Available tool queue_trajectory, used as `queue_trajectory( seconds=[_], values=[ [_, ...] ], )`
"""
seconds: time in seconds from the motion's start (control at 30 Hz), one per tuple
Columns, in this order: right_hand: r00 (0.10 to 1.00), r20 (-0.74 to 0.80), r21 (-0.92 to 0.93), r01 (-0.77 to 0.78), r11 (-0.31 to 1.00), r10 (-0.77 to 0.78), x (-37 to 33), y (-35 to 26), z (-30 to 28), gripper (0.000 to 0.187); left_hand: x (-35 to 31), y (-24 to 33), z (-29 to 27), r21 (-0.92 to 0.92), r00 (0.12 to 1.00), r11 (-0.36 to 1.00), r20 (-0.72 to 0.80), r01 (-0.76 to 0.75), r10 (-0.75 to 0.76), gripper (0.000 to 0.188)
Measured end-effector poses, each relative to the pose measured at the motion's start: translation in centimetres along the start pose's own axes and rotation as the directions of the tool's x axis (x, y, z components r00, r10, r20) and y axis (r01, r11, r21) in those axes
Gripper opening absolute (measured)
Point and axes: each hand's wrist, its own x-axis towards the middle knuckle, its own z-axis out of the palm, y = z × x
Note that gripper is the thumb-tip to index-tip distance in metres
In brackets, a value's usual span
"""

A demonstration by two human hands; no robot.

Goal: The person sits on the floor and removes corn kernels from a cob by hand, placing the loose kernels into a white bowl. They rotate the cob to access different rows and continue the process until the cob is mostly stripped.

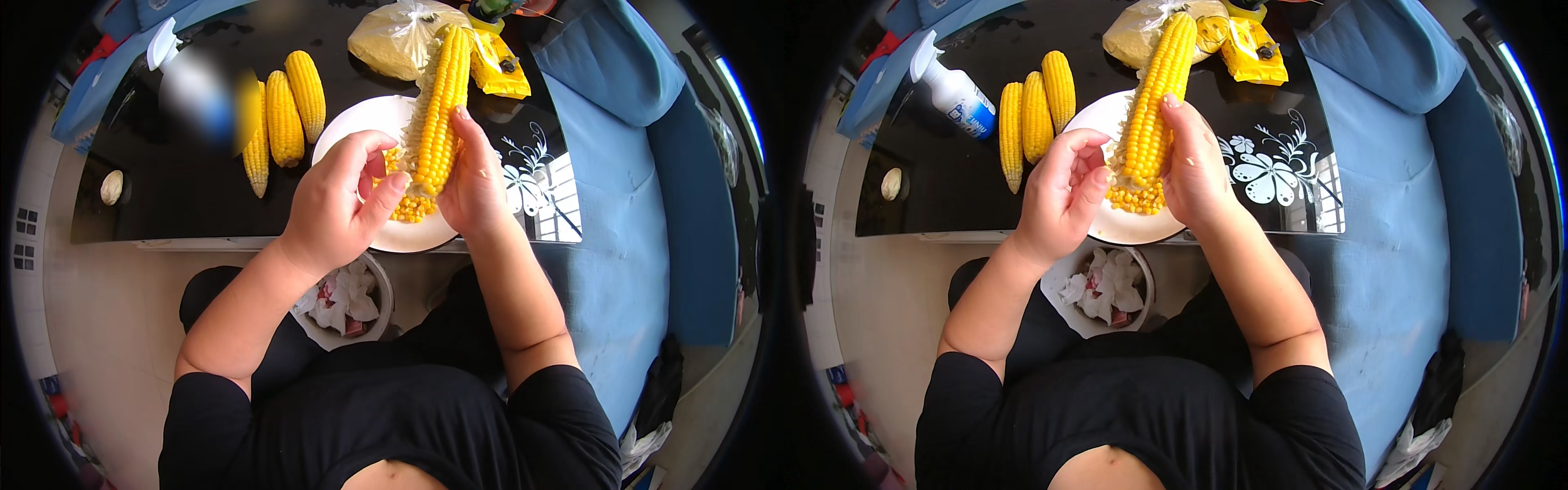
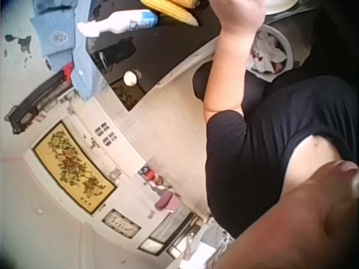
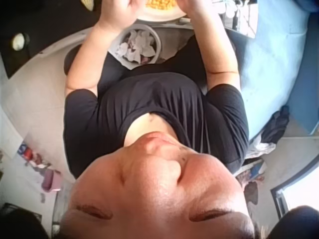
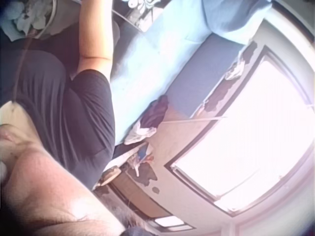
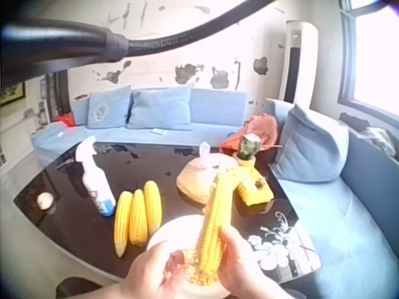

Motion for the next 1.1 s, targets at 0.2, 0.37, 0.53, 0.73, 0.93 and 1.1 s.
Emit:
queue_trajectory(
  seconds=[0.2,0.37,0.53,0.73,0.93,1.1],
  values=[
    [0.997,-0.02,-0.12,0.078,0.99,-0.081,0.02,0.45,-0.16,0.028,-0.12,0.12,0.44,-0.063,0.991,0.991,0.074,0.12,-0.115,0.025],
    [0.99,-0.033,-0.227,0.127,0.965,-0.138,-0.03,0.6,-0.22,0.029,-0.24,-0.24,1.01,-0.312,0.969,0.918,0.108,0.247,-0.224,0.029],
    [0.987,0.006,-0.309,0.155,0.939,-0.161,-0.17,0.7,-0.16,0.03,-0.21,-0.5,0.77,-0.327,0.956,0.9,0.149,0.29,-0.254,0.032],
    [0.985,0.003,-0.338,0.165,0.927,-0.175,-0.58,0.79,0.5,0.028,-0.29,-0.33,0.61,-0.333,0.94,0.881,0.176,0.338,-0.294,0.032],
    [0.986,0.011,-0.368,0.158,0.917,-0.166,-0.35,0.97,-0.09,0.029,-0.11,-0.09,0.18,-0.301,0.886,0.848,0.309,0.436,-0.346,0.036],
    [0.99,-0.025,-0.388,0.121,0.914,-0.142,-0.19,0.75,-0.14,0.028,-0.07,-0.42,0.42,-0.388,0.899,0.818,0.286,0.424,-0.331,0.033]
  ],
)
